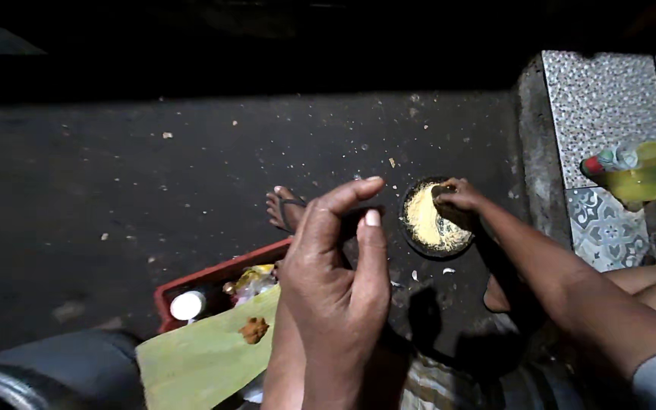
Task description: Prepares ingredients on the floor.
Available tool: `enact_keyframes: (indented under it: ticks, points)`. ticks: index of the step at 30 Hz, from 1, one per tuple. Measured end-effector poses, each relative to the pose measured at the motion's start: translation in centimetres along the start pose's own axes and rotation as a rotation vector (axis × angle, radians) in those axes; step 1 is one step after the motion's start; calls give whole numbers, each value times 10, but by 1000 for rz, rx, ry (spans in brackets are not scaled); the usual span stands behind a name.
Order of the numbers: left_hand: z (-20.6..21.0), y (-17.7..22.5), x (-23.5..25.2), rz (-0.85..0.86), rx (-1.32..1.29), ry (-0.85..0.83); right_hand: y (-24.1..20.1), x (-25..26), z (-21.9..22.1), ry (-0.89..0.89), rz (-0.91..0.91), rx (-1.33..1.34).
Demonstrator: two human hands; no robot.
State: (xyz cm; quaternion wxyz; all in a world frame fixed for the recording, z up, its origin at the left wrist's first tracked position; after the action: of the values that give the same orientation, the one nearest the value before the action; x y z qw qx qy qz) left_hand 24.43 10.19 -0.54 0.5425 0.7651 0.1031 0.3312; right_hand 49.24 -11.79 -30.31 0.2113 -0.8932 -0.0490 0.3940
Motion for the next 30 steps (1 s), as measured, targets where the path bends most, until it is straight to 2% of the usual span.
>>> enact_keyframes:
  ticks: [3,6,8,10,16,18,21,24,28,30]
  points:
    - [-2,1,-2,-9,8,-7,3,2,-12,46,27,-97]
    - [-3,5,1,0,-7,2,24,-26,28,-2,49,-174]
    - [-3,5,2,-1,-2,-8,39,-53,58,-24,33,-315]
    - [-4,3,1,-8,-5,-10,43,-63,69,2,-2,-395]
    - [1,1,-2,17,8,-36,15,-24,50,205,4,-272]
    - [0,2,-1,21,14,-32,15,-35,53,149,28,-196]
    - [1,3,1,22,3,-34,35,-59,70,-2,25,-312]
    - [2,1,2,23,8,-29,48,-63,75,14,-48,-398]
    - [13,2,5,35,27,-77,13,-31,46,87,38,-306]
    - [14,1,4,53,35,-86,-2,-16,25,15,76,-231]
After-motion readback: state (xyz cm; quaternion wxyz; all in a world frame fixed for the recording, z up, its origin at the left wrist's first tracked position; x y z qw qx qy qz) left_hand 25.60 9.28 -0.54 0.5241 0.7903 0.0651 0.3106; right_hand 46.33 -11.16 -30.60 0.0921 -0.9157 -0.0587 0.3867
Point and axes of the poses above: each hand's wrist, its own x-axis towards the middle knuckle, its own z-axis out of the palm, y = z × x, the point moved 6 cm from there along x, towards the middle knuckle, and after that the axes turned 4 degrees about z, right-handed, at the moved point
